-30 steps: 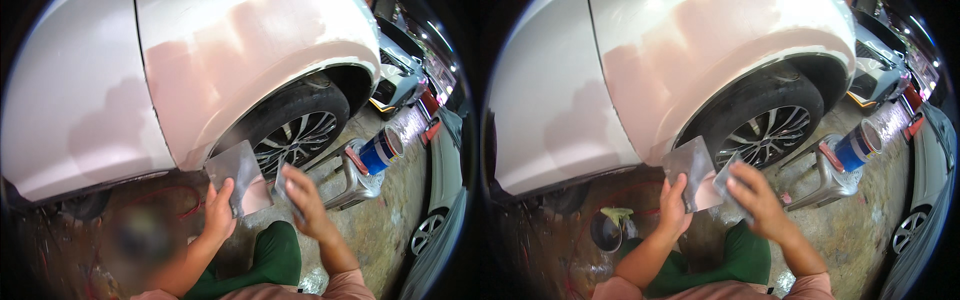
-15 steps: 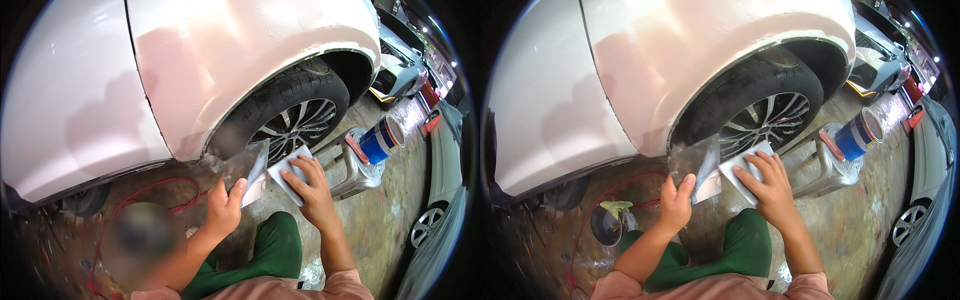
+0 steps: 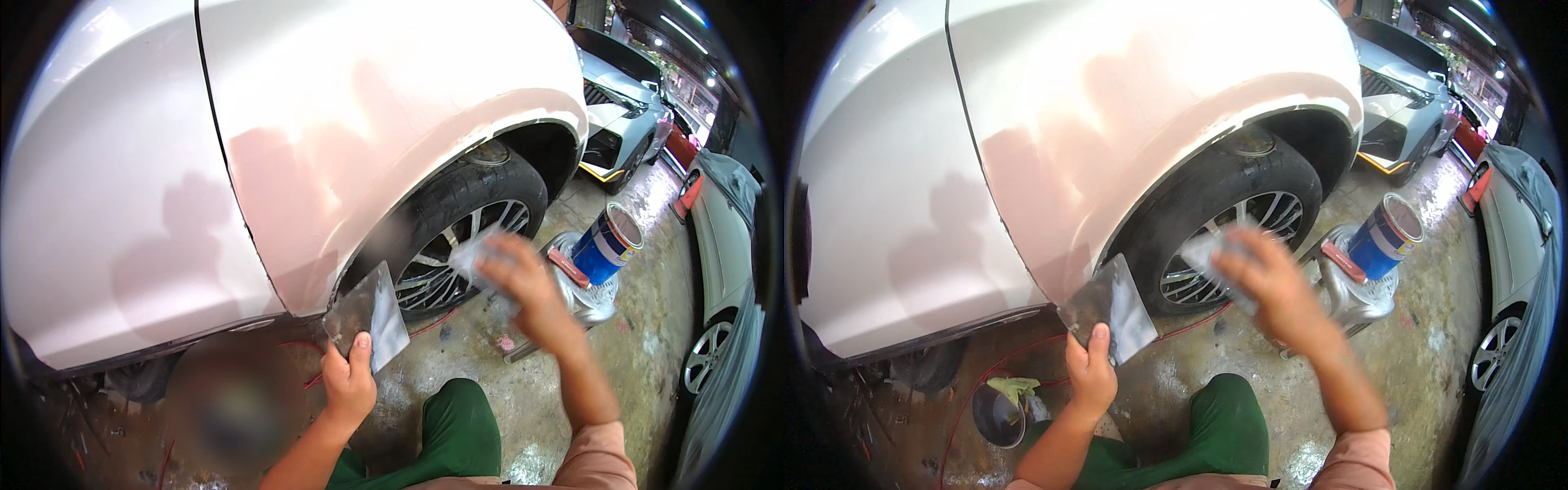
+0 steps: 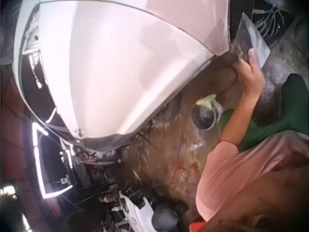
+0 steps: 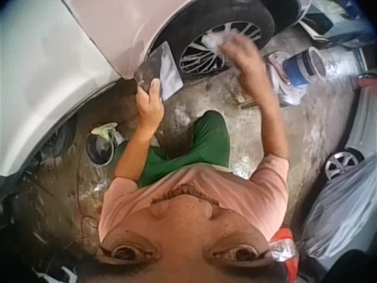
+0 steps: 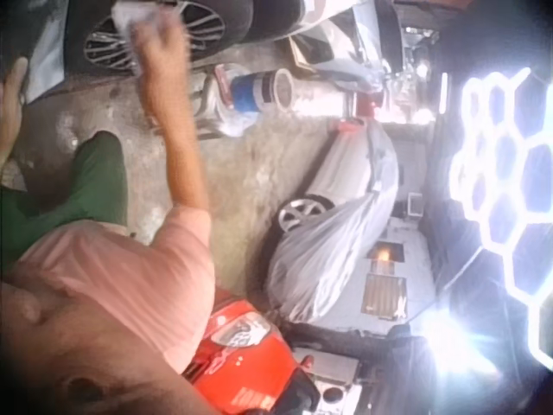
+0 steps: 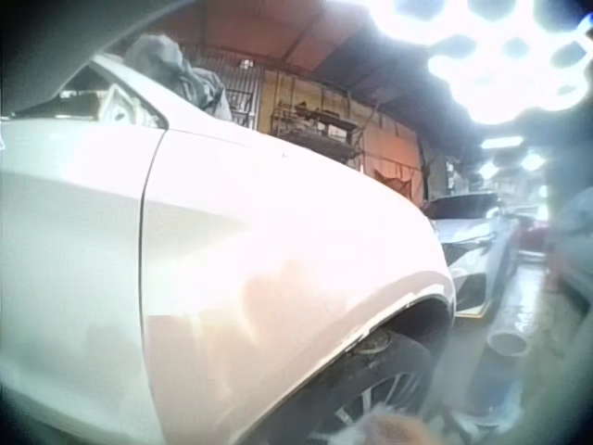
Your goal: The person kneels beside a white car and uses a sanding block to smooth the surface of the rear fender. They repeatedly rub the sanding block over the panel, occasionally switching hands or adjusting their grip.
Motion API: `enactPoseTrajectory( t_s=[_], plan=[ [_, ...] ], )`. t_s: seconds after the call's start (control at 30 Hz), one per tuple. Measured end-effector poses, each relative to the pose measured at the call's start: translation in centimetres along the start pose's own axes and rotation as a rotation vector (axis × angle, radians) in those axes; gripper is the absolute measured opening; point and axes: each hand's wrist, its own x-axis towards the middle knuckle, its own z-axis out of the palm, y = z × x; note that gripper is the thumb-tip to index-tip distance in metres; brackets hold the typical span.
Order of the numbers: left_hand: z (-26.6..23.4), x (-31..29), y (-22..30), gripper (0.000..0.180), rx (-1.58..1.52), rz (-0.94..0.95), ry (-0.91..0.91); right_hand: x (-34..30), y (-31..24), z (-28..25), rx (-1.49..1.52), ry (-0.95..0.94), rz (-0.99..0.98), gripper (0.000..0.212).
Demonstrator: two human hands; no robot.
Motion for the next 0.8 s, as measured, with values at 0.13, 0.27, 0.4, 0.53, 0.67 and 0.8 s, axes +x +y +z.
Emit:
enactPoseTrajectory(
  t_s=[0.13,0.27,0.4,0.53,0.67,0.8],
  plan=[
    [1.2,-0.7,-0.1,0.035,0.014,-0.066,-0.071,10.7,1.7,-8.1,-0.259,0.239,-0.100,0.061],
    [1.7,-0.8,-0.1,0.030,0.081,0.081,-0.056,19.1,4.4,-12.0,-0.377,0.187,-0.226,0.059],
    [1.6,-0.8,-0.7,0.031,0.078,0.014,-0.056,23.0,7.0,-12.2,-0.488,0.172,-0.221,0.064],
    [1.1,-0.6,-0.7,0.033,0.068,-0.076,-0.091,24.0,7.8,-12.0,-0.532,0.109,-0.216,0.063],
    [1.1,-0.3,-1.7,0.032,0.080,-0.030,-0.070,24.3,8.5,-11.6,-0.536,0.103,-0.254,0.064],
    [0.9,0.0,-2.4,0.031,0.112,-0.034,-0.059,22.5,8.9,-10.8,-0.614,0.152,-0.303,0.063]
  ],
)
